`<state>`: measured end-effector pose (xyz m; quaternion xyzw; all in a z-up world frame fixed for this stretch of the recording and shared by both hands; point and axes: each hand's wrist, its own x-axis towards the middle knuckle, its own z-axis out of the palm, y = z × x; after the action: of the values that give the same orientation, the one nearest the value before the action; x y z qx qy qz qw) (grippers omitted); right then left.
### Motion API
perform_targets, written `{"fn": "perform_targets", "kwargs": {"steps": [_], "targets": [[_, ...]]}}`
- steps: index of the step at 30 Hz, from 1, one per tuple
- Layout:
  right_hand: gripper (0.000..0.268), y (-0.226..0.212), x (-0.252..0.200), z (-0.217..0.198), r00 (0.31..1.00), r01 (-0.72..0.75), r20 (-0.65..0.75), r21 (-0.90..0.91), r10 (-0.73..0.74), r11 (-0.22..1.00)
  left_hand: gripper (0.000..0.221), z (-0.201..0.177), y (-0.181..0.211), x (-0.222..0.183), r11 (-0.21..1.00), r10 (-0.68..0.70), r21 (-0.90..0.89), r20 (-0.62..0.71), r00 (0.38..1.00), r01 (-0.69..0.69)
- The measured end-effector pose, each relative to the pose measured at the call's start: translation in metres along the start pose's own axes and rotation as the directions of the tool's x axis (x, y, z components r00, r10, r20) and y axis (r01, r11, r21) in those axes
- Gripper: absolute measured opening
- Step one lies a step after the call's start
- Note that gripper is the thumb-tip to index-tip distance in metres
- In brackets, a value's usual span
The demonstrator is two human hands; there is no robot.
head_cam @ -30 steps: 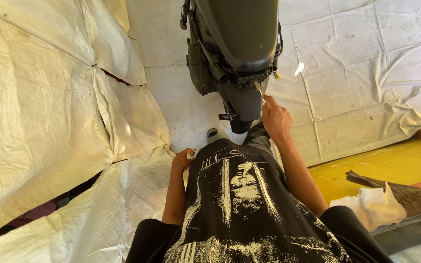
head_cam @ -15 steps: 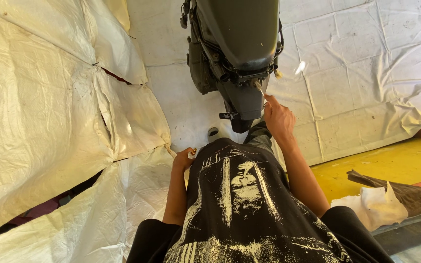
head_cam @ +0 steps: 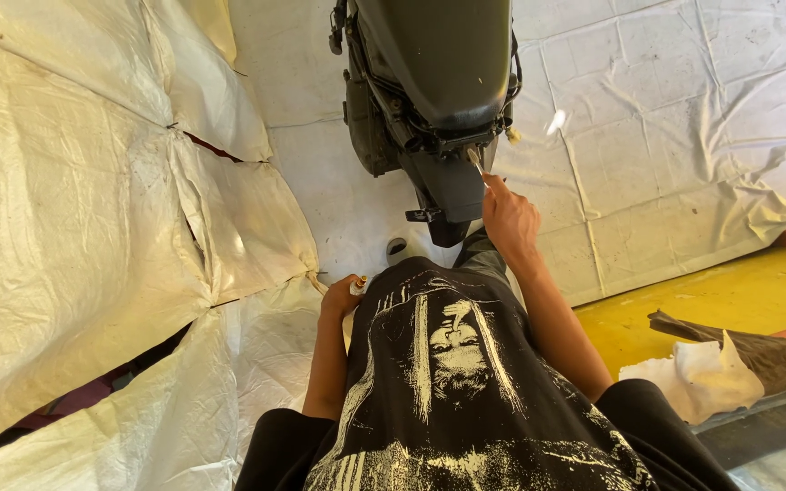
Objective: The person uses a screwdriver to work on the rear section of a motorcycle, specifically near the seat and tail light area. They also hold a small spray can in their other hand while manipulating the screwdriver.
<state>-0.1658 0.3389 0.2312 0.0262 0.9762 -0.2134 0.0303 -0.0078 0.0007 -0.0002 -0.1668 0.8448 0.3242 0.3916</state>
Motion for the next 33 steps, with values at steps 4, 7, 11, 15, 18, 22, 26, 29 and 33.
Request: {"fn": "perform_targets", "kwargs": {"steps": [4, 7, 11, 15, 18, 22, 26, 29, 33], "targets": [[0.031, 0.006, 0.002, -0.001, 1.000, -0.015, 0.023, -0.012, 0.015, 1.000, 0.030, -0.002, -0.002, 0.000, 1.000, -0.012, 0.006, -0.007, 1.000, 0.012], [0.030, 0.004, -0.002, -0.004, 1.000, 0.003, 0.006, 0.021, -0.003, 1.000, 0.029, 0.002, -0.003, -0.005, 1.000, -0.011, 0.020, -0.001, 1.000, 0.011], [0.029, 0.010, 0.004, -0.002, 1.000, -0.006, 0.028, -0.002, 0.006, 1.000, 0.030, 0.000, -0.003, -0.001, 1.000, -0.024, 0.017, -0.007, 1.000, 0.024], [0.030, -0.002, 0.002, -0.004, 1.000, 0.013, -0.015, -0.003, -0.013, 1.000, 0.031, 0.000, -0.004, -0.001, 0.999, -0.032, -0.003, 0.000, 0.999, 0.032], [0.029, 0.003, 0.000, -0.002, 0.999, 0.028, -0.018, -0.048, -0.029, 0.998, 0.030, -0.004, 0.000, -0.002, 0.999, -0.042, -0.001, 0.007, 0.999, 0.042], [0.028, 0.001, 0.003, 0.002, 0.999, 0.028, -0.037, -0.060, -0.030, 0.998, 0.032, -0.005, -0.001, 0.002, 0.998, -0.056, 0.030, 0.008, 0.998, 0.055], [0.031, 0.000, -0.001, -0.002, 0.999, 0.018, -0.039, -0.032, -0.019, 0.999, 0.031, -0.009, 0.006, -0.001, 0.999, -0.036, 0.029, 0.016, 0.999, 0.035], [0.030, 0.002, 0.002, 0.001, 0.999, 0.015, -0.046, -0.041, -0.017, 0.999, 0.030, -0.012, 0.007, -0.002, 0.999, -0.030, 0.037, 0.016, 0.999, 0.029], [0.032, 0.001, 0.000, 0.008, 0.999, 0.014, -0.044, -0.021, -0.015, 1.000, 0.030, -0.012, 0.006, -0.004, 0.999, -0.020, 0.044, 0.016, 1.000, 0.020]]}}
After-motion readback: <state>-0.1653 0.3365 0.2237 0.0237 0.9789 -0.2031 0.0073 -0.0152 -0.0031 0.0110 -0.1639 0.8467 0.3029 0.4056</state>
